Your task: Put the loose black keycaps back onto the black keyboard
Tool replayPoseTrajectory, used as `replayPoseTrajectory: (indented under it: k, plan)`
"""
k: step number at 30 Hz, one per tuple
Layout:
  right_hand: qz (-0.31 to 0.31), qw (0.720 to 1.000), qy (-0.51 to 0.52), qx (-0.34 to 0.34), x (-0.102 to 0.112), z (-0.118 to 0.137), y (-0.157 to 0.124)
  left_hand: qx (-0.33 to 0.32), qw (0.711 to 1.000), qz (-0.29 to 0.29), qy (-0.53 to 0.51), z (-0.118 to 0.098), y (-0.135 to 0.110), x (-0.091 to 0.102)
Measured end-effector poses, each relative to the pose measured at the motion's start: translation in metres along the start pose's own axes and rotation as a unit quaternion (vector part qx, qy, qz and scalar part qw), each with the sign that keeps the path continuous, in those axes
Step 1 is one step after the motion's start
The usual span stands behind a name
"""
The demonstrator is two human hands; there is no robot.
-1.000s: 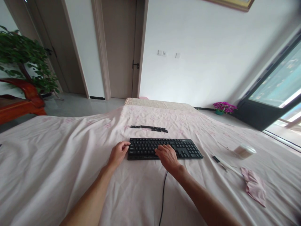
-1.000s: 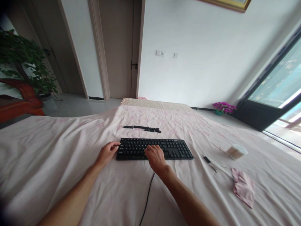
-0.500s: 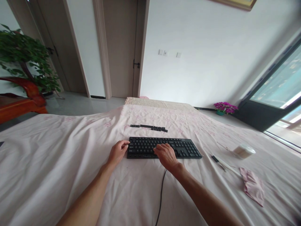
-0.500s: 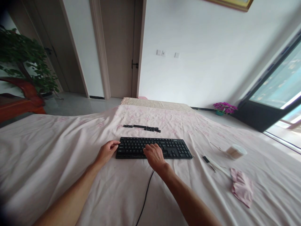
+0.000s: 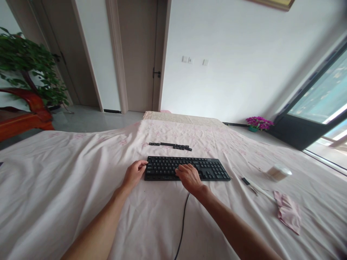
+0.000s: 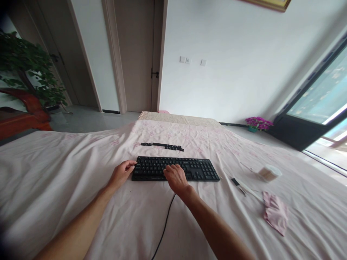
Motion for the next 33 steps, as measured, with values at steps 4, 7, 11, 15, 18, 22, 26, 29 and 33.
replayPoseTrajectory:
  k: [4, 7, 11, 15, 18, 22, 26, 29, 33]
  plan:
    - [0.005, 0.999, -0.032, 0.012, 0.000, 0.008, -0.002, 0.000, 1.000, -0.002, 0.001, 0.001, 0.000, 0.000]
    - [0.011, 0.998, -0.056, 0.017, -0.001, 0.018, -0.005, 0.000, 1.000, -0.003, 0.003, 0.000, 0.000, 0.000]
    - [0.028, 0.997, -0.065, 0.031, 0.000, 0.028, -0.004, -0.002, 1.000, -0.004, 0.002, -0.002, 0.001, 0.000]
    - [0.019, 0.999, -0.004, -0.025, 0.009, 0.002, -0.003, -0.002, 1.000, -0.012, -0.002, -0.002, 0.000, 0.002]
    - [-0.029, 0.987, 0.012, -0.160, 0.017, -0.063, -0.013, 0.017, 1.000, -0.019, -0.004, 0.000, 0.001, 0.002]
    - [-0.070, 0.919, -0.097, -0.374, 0.016, -0.162, -0.050, 0.072, 0.997, -0.017, -0.038, 0.004, 0.003, -0.004]
    - [0.011, 0.872, -0.069, -0.485, -0.018, -0.213, -0.078, 0.078, 0.994, 0.002, -0.071, -0.008, 0.008, -0.017]
    - [0.032, 0.867, -0.038, -0.495, -0.031, -0.224, -0.079, 0.074, 0.992, 0.015, -0.101, -0.019, 0.011, -0.025]
    - [0.004, 0.850, -0.046, -0.525, -0.026, -0.242, -0.086, 0.071, 0.990, 0.017, -0.117, -0.026, 0.013, -0.029]
Point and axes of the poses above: each hand's wrist, its own y-axis towards the middle knuckle, its own x-axis out of the back of the hand, z = x × y, the point moved 10 cm from there along y, towards the middle knuckle, and after that the axes turned 10 degrees about -z, right-handed, at the moved point
